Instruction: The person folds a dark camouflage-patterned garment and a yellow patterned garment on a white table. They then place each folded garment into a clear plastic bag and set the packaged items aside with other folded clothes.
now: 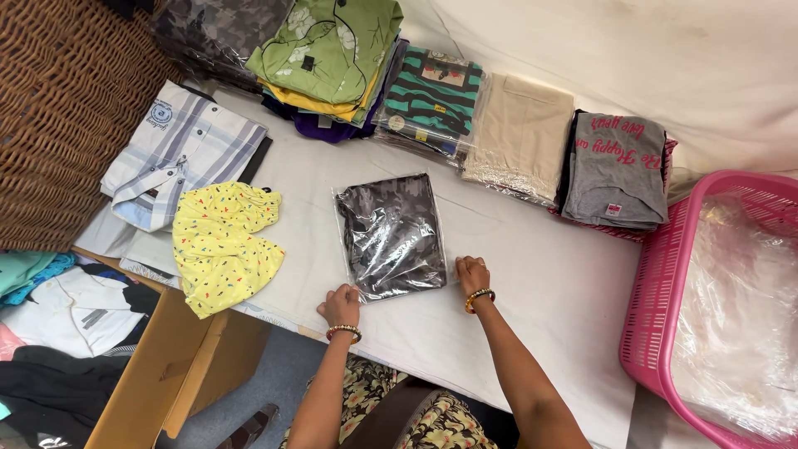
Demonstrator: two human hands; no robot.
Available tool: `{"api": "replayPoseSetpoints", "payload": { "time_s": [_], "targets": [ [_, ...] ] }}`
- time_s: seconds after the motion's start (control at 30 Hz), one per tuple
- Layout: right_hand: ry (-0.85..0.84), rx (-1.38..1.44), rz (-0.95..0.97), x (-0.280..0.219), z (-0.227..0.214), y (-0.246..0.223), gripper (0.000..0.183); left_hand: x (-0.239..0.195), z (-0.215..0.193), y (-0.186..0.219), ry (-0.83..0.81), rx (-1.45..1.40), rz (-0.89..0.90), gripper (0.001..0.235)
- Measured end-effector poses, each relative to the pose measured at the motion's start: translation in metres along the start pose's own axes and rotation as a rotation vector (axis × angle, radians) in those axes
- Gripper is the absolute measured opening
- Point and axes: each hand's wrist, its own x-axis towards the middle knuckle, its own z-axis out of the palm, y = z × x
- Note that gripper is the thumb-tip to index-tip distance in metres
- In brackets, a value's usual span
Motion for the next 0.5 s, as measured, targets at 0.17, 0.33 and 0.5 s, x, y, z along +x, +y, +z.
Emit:
{"api": "replayPoseSetpoints", "payload": {
  "time_s": [0.17,0.33,0.5],
  "targets": [
    [0.047,0.291,-0.084,-0.015,-0.025,-0.019,0.035,0.001,0.007,-0.013,0.109,0.028,0.017,0.029],
    [-0.033,0.641,-0.275,-0.068,-0.063,-0.08,0.034,-0.003,0.001,-0.006,0.135,0.007,0.023,0.028],
    [0.004,0.306,-0.22,-0.039,-0.013,-0.039,0.034,0.0,-0.003,-0.001,0.031,-0.033,-0.06,0.028]
  ]
}}
